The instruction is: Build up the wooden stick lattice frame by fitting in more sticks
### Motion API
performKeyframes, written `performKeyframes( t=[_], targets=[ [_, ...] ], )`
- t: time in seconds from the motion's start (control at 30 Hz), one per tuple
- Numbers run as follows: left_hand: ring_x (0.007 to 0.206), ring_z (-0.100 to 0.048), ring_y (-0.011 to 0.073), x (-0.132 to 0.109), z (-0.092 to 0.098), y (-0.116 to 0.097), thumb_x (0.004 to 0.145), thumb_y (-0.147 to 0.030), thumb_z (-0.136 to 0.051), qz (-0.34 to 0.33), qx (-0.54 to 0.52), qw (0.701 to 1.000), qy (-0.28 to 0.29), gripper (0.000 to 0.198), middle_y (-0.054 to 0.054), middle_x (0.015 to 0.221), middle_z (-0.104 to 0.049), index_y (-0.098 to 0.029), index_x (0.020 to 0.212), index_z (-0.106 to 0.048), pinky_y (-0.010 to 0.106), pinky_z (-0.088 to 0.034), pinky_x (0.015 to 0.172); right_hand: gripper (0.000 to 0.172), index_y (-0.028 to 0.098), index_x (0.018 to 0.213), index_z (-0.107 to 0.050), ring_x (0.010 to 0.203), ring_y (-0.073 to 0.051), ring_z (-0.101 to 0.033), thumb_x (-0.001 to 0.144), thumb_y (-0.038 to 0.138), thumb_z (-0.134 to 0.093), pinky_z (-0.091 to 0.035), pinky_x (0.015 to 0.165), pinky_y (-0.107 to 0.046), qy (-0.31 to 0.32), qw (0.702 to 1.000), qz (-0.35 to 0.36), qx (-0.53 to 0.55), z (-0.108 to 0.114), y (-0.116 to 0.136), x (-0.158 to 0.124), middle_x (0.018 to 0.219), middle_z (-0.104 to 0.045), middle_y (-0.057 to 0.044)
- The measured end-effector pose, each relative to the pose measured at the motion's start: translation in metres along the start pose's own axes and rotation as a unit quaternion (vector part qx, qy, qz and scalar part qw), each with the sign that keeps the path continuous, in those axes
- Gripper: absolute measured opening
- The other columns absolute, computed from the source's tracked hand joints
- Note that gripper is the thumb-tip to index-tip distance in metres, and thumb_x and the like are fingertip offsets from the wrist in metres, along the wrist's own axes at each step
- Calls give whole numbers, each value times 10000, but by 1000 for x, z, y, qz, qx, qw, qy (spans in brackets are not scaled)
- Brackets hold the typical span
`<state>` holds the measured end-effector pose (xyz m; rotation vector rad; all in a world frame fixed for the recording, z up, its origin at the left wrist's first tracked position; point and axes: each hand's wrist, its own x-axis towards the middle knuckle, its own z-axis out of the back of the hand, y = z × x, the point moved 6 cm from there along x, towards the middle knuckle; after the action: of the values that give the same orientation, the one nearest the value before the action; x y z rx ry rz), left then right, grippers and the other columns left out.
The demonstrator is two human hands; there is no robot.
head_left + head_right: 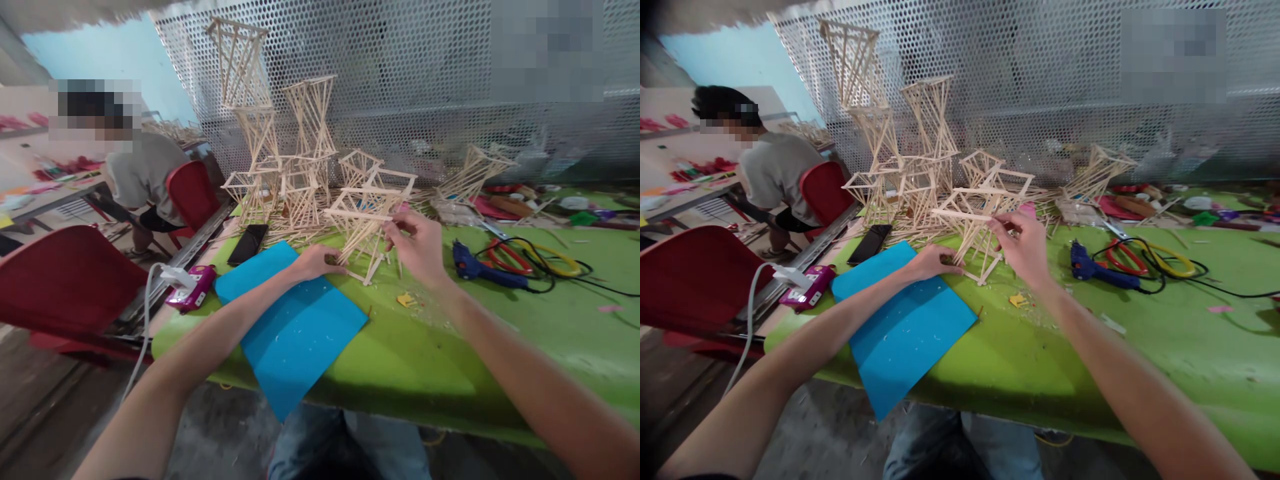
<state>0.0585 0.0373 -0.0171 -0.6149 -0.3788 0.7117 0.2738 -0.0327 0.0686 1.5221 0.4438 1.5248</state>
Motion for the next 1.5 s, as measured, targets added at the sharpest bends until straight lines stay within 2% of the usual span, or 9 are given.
performKeyframes(
  t=[0.17,0.33,0.5,0.6,0.8,0.97,1.07,1.27,1.5],
  targets=[
    [700,-566,130,1,5,4,862,-590,-761,-24,-24,999,23,431,16,878,-768,-204,1042,-829,244,-375,632,337,244,861,-799,594,-122,-637,875,580,-781,-581,556,-294,-7,997,-16,71,2,-11,6,867,-691,-25],
    [796,-650,149,-2,14,9,881,-530,-763,-30,-28,998,50,370,20,934,-791,-217,1068,-827,233,-421,686,358,246,887,-828,603,-129,-618,842,601,-801,-589,581,-309,-24,996,-49,67,1,-17,2,854,-713,-24],
    [895,-702,173,-3,15,6,936,-476,-707,-45,-56,993,92,354,61,1027,-803,-173,1093,-800,240,-479,752,356,266,986,-841,803,-176,-701,812,576,-830,-636,615,-317,-36,992,-56,111,-12,-17,-1,1053,-762,-45],
    [985,-723,186,-3,13,5,954,-453,-690,-55,-91,988,110,334,75,1086,-803,-170,1104,-783,254,-510,832,347,272,1010,-822,910,-197,-725,800,547,-846,-670,713,-352,-29,987,-76,139,-19,-21,1,1138,-761,-46],
    [1018,-727,190,-5,14,4,975,-461,-669,-69,-90,986,119,344,78,1117,-799,-167,1130,-761,261,-516,867,356,269,1000,-676,940,-209,-747,817,541,-817,-640,922,-401,-11,989,-76,124,-28,-22,7,989,-766,-36],
    [1018,-731,191,-6,16,2,959,-465,-691,-67,-91,988,110,344,70,1124,-799,-182,1139,-768,261,-525,866,531,309,1080,-492,868,-205,-759,777,584,-831,-635,905,-400,-1,985,-92,145,-33,-28,10,853,-736,22],
    [1010,-735,197,-8,15,-1,930,-484,-725,-65,-122,984,117,399,85,1141,-796,-178,1184,-762,274,-541,858,519,284,1027,-560,817,-199,-748,731,563,-881,-630,886,-391,6,978,-99,182,-36,-33,12,823,-733,17],
    [1072,-727,238,-9,9,3,741,-533,-890,-17,-141,985,96,529,62,1139,-794,-218,1153,-781,315,-554,903,418,245,853,-686,713,-131,-695,623,418,-988,-616,739,-280,-14,940,-146,308,-40,-37,11,752,-714,39],
    [805,-670,167,-3,5,8,716,-636,-864,-12,-103,993,53,562,43,932,-773,-163,1014,-802,252,-458,690,380,232,756,-737,714,-110,-667,560,372,-1032,-615,653,-242,7,911,-203,358,-43,-36,10,755,-705,38]
  ],
)
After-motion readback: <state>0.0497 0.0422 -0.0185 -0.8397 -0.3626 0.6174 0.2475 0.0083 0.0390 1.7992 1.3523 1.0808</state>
